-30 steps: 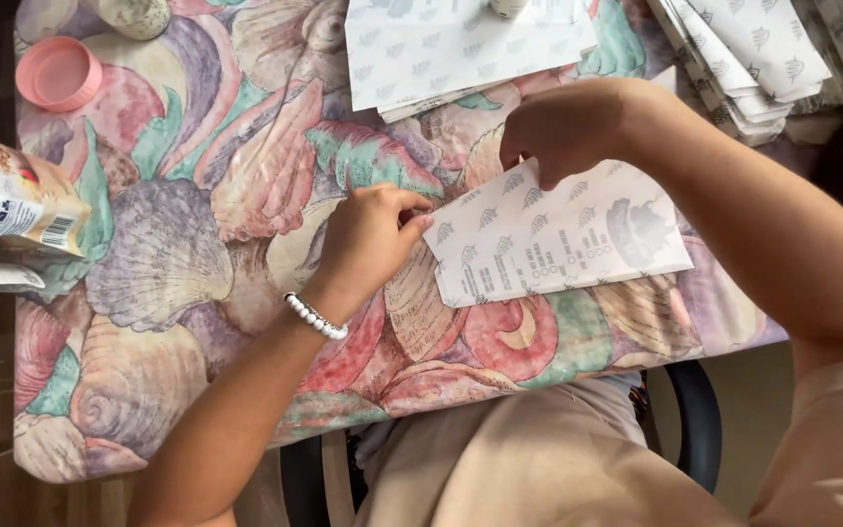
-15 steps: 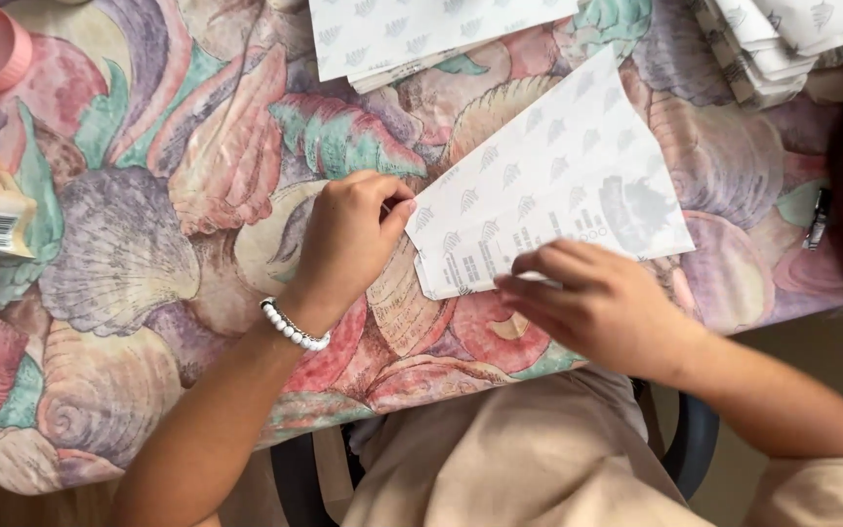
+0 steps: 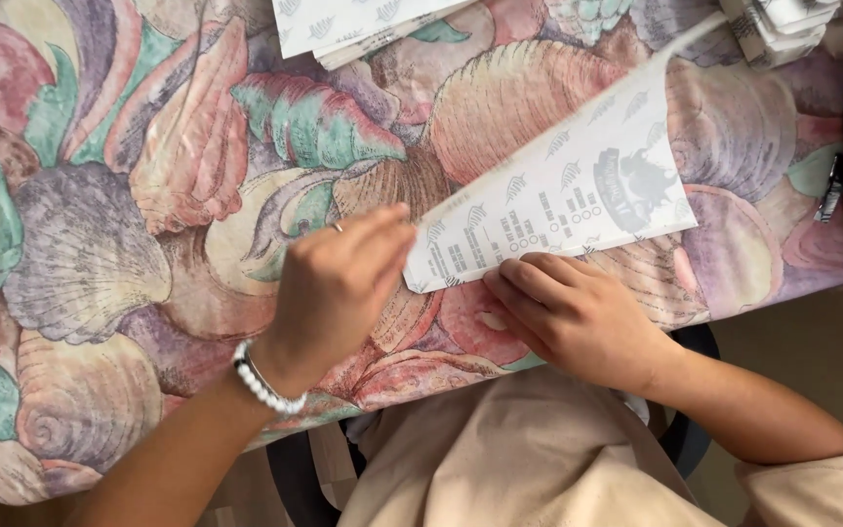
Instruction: Cutting and folding printed packaging paper into specific shapes on a table.
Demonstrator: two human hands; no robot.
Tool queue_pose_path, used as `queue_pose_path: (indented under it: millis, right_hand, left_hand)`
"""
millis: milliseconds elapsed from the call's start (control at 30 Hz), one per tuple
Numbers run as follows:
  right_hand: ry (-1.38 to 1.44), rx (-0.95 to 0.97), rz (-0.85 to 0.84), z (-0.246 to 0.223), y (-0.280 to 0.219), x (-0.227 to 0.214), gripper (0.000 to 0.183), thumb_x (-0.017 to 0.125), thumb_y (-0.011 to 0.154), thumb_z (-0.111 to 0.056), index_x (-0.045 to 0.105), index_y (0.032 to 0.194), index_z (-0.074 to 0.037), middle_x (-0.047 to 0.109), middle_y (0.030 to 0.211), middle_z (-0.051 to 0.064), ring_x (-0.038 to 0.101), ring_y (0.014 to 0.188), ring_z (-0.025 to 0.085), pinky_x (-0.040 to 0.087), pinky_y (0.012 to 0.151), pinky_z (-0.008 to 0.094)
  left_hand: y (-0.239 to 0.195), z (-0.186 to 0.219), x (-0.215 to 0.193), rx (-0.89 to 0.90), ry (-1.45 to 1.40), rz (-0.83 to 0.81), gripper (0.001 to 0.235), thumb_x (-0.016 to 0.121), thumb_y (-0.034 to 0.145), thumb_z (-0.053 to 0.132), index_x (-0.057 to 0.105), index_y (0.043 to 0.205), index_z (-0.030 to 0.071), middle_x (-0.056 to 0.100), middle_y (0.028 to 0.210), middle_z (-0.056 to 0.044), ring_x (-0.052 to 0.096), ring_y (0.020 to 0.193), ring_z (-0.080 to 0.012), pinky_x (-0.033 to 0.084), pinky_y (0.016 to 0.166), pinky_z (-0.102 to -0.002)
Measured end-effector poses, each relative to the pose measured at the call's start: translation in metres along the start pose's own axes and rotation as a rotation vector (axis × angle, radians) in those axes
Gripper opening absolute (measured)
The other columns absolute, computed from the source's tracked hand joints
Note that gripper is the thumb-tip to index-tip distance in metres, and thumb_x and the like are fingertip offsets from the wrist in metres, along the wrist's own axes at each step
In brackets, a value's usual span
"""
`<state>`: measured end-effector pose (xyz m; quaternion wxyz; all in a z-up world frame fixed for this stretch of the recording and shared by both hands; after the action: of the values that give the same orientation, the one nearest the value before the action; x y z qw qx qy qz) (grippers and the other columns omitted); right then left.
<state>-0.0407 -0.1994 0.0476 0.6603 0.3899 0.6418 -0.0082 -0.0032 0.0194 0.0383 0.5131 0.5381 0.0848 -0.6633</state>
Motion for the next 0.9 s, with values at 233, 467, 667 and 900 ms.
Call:
queue_pose_path:
  millis: [233, 467, 667, 900]
  right_hand:
    - [-0.019, 0.029, 0.001, 0.000, -0.005, 0.005, 0.018, 0.065, 0.099, -0.015, 0.072, 0.103, 0.001, 0.064, 0.097, 0.013, 0.067, 0.083, 0.028, 0.057, 0.073, 0.037]
    - [-0.032, 0.010, -0.031, -0.003, -0.012, 0.000, 0.021, 0.064, 0.098, -0.012, 0.073, 0.110, 0.003, 0.066, 0.100, 0.015, 0.068, 0.085, 0.028, 0.058, 0.071, 0.036]
    - [0.054, -0.048, -0.014, -0.001, -0.005, -0.013, 0.023, 0.054, 0.102, -0.008, 0.074, 0.106, 0.001, 0.070, 0.097, 0.014, 0.072, 0.088, 0.029, 0.057, 0.074, 0.035]
    - [-0.006, -0.050, 0.017, 0.009, 0.008, 0.006, 0.018, 0.058, 0.100, 0.000, 0.072, 0.089, 0.002, 0.065, 0.094, 0.016, 0.067, 0.081, 0.031, 0.056, 0.069, 0.038]
  left_hand:
    - [-0.018, 0.028, 0.011, 0.172, 0.037, -0.018, 0.010, 0.067, 0.096, 0.006, 0.074, 0.102, 0.002, 0.075, 0.107, -0.019, 0.074, 0.103, -0.0367, 0.060, 0.087, -0.047]
    - [-0.022, 0.025, 0.013, 0.182, 0.049, 0.008, 0.012, 0.067, 0.096, 0.009, 0.074, 0.103, 0.002, 0.074, 0.110, -0.016, 0.073, 0.108, -0.0342, 0.057, 0.095, -0.047]
    - [-0.023, 0.025, 0.013, 0.160, 0.035, 0.017, 0.011, 0.069, 0.097, 0.011, 0.075, 0.098, 0.003, 0.075, 0.106, -0.016, 0.073, 0.105, -0.0339, 0.056, 0.095, -0.047]
    - [-0.019, 0.030, 0.012, 0.167, 0.057, 0.025, 0.009, 0.068, 0.097, 0.010, 0.075, 0.098, 0.004, 0.073, 0.103, -0.012, 0.071, 0.102, -0.0297, 0.055, 0.094, -0.044]
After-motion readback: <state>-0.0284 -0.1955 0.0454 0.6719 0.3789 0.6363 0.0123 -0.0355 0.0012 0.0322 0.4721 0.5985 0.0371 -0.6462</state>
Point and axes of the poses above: each hand's wrist, its own y-axis towards the middle knuckle, its own x-axis out of the palm, z = x × y, the point moved 4 cm from there along y, towards the middle knuckle
